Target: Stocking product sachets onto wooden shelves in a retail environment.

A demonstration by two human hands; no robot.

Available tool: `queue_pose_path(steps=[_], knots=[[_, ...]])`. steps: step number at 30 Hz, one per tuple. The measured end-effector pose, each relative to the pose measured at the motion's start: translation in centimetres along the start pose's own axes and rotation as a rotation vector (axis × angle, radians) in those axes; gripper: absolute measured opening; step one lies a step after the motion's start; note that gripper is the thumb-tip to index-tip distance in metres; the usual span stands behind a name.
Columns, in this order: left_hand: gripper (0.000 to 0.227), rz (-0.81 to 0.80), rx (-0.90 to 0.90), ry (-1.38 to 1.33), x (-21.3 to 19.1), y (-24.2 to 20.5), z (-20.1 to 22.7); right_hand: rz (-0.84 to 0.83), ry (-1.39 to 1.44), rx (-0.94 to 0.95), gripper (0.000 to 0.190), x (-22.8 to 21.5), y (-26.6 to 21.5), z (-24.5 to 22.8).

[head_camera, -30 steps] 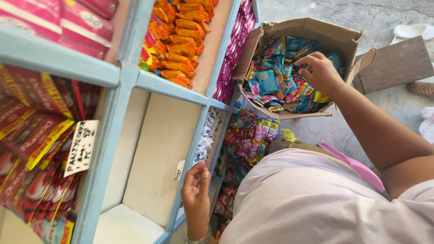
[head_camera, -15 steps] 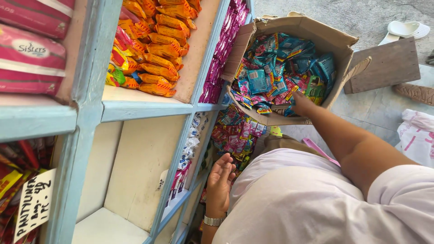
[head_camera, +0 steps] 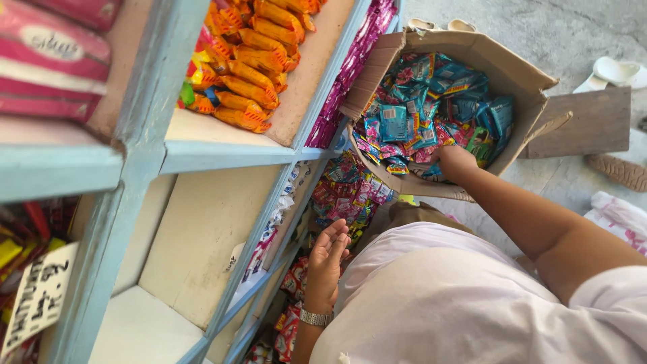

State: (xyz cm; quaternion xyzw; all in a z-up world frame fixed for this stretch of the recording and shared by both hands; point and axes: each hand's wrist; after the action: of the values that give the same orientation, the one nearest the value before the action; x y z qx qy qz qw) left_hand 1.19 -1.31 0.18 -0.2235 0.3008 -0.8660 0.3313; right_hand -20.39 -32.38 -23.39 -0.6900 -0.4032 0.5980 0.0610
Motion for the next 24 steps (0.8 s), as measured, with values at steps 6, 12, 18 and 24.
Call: queue_pose_path(steps=[6,12,18,24], knots=[[0.042,-0.019,0.031,0.0,0.7,-0.3,-0.1,0.111,0.09,-0.463,0.021,-7.3,-3.0,-4.6],[0.04,-0.032,0.11,-0.016,-0.1,-1.0,-0.9,0.078,0.11,-0.857,0.014,-15.3,-8.7,-10.7],[0.047,-0.058,0.435,0.156,0.0,-3.6,2.7,-0.009,0.222,-1.157,0.016,-22.8,-17.6,-18.0],[0.063,-0.219,0.753,0.29,-0.8,-7.2,6.1,-0.295,0.517,-1.336,0.011,-22.5,-20.0,-21.2]])
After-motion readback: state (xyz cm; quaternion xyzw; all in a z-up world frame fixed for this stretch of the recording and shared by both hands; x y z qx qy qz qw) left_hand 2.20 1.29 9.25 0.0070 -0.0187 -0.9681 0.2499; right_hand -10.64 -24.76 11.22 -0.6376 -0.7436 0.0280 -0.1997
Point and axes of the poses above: each hand's wrist, its own y-axis towards the middle knuckle, its own x-axis out of the palm, z = x × y, and after that the axes turned 4 degrees about -y, right-handed
